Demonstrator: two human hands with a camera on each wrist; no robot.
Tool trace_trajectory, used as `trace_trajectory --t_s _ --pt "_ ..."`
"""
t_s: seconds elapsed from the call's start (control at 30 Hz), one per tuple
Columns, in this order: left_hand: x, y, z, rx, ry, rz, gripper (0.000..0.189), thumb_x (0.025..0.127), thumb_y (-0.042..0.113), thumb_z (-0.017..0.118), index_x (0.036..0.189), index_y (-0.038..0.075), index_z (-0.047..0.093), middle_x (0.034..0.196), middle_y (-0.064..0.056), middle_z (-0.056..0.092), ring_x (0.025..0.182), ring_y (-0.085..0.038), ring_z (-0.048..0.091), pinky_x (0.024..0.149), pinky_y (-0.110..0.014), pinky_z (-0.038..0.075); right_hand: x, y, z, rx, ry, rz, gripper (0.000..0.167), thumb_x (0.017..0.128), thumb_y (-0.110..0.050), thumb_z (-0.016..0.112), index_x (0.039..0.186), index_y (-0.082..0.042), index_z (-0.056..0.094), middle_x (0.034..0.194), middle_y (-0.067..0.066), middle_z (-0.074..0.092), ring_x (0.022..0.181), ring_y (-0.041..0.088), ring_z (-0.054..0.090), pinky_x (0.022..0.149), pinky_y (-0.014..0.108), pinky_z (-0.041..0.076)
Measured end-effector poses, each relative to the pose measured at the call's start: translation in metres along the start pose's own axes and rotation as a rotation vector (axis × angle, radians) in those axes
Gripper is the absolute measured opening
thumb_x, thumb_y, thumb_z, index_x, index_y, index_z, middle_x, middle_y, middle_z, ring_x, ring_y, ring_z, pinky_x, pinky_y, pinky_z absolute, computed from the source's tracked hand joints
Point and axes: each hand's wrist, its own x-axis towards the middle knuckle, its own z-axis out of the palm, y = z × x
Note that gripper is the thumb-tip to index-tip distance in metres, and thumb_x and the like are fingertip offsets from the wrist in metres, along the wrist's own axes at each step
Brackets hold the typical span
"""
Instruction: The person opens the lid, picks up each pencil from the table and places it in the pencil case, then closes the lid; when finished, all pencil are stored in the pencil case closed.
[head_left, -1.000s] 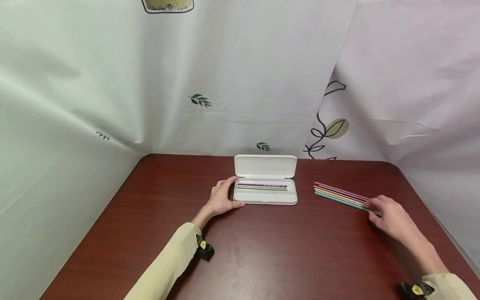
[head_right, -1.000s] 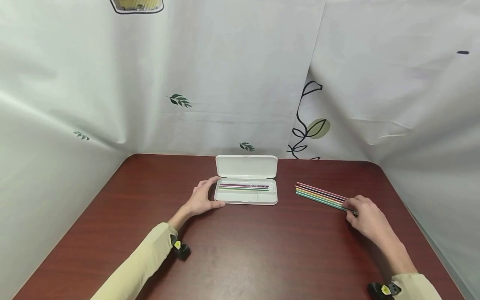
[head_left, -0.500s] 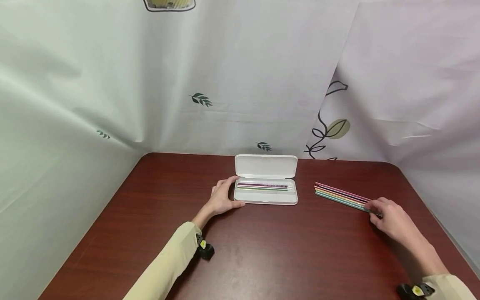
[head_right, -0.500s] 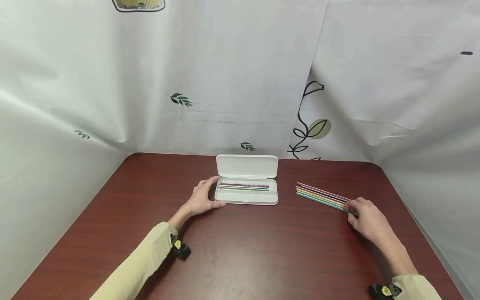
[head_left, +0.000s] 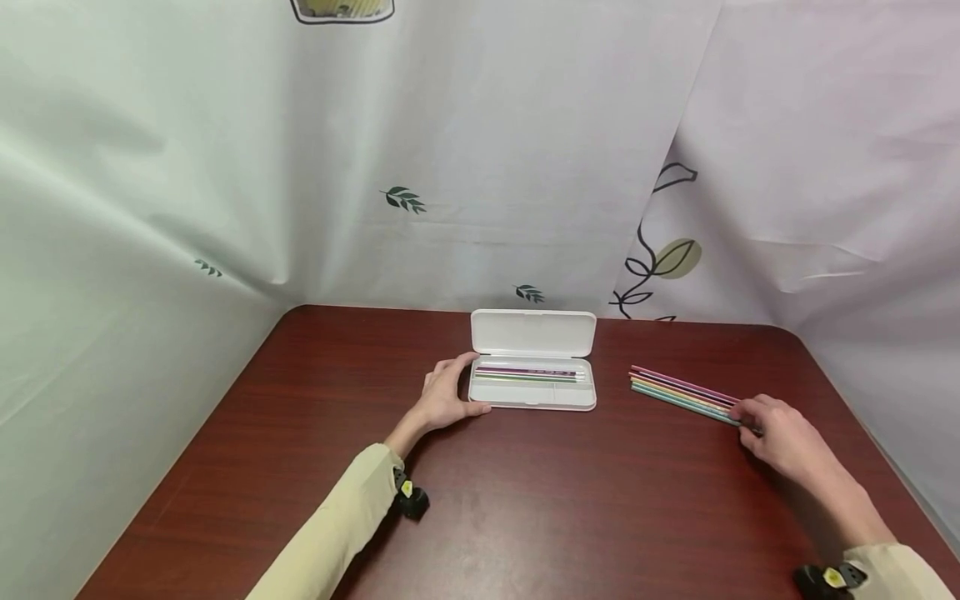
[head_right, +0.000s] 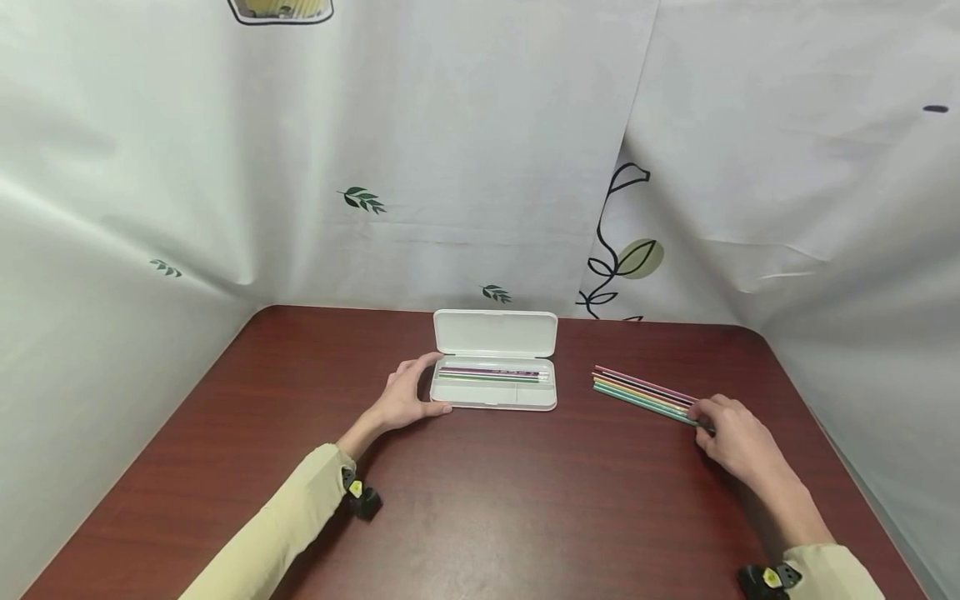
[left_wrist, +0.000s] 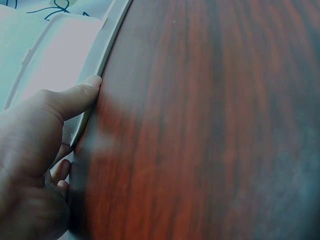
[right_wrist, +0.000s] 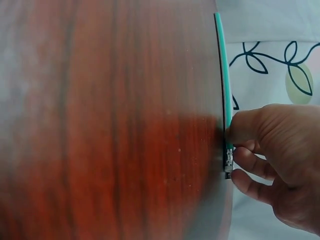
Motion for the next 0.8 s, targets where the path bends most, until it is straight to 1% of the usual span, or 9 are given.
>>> trace_trajectory --t_s 0.23,0.4,0.6,0.8 --pt "0.0000 -0.0003 0.0004 -0.006 -0.001 0.002 0.089 0.074 0.029 0.089 0.148 0.013 0.044 0.138 -0.011 0.055 0.133 -0.032 0.038 0.105 -0.050 0.026 0.0017 0.0005 -0.0013 -0.012 -0.045 -0.009 0.023 0.070 0.008 0.076 0.088 -0.002 0.066 0.081 0.002 0.055 0.069 0.019 0.049 0.058 0.041 0.042" --pt "-0.0024 -0.0030 0.0021 -0.001 -0.009 0.002 0.089 0.074 0.030 0.089 0.149 0.013 0.043 0.140 -0.011 0.054 0.134 -0.032 0.037 0.105 -0.051 0.026 0.0001 0.0002 -0.0008 -0.015 -0.052 -0.045 0.024 0.070 0.009 0.075 0.087 -0.005 0.066 0.079 -0.003 0.051 0.069 0.014 0.046 0.055 0.036 0.040" --pt "-0.0038 -0.0041 0.0026 -0.003 0.004 0.010 0.089 0.073 0.030 0.089 0.148 0.013 0.044 0.139 -0.010 0.055 0.133 -0.032 0.038 0.104 -0.051 0.027 0.0014 0.0012 0.0002 -0.003 -0.077 -0.054 0.026 0.069 0.010 0.075 0.086 -0.007 0.065 0.079 -0.005 0.052 0.068 0.013 0.046 0.056 0.036 0.041" --pt "-0.0023 -0.0022 0.0008 -0.010 -0.002 0.006 0.089 0.074 0.030 0.089 0.149 0.013 0.044 0.140 -0.011 0.054 0.134 -0.032 0.037 0.105 -0.051 0.026 0.0033 0.0024 -0.0010 -0.012 -0.057 -0.073 0.026 0.068 0.010 0.075 0.085 -0.007 0.065 0.078 -0.006 0.052 0.067 0.010 0.045 0.055 0.034 0.040"
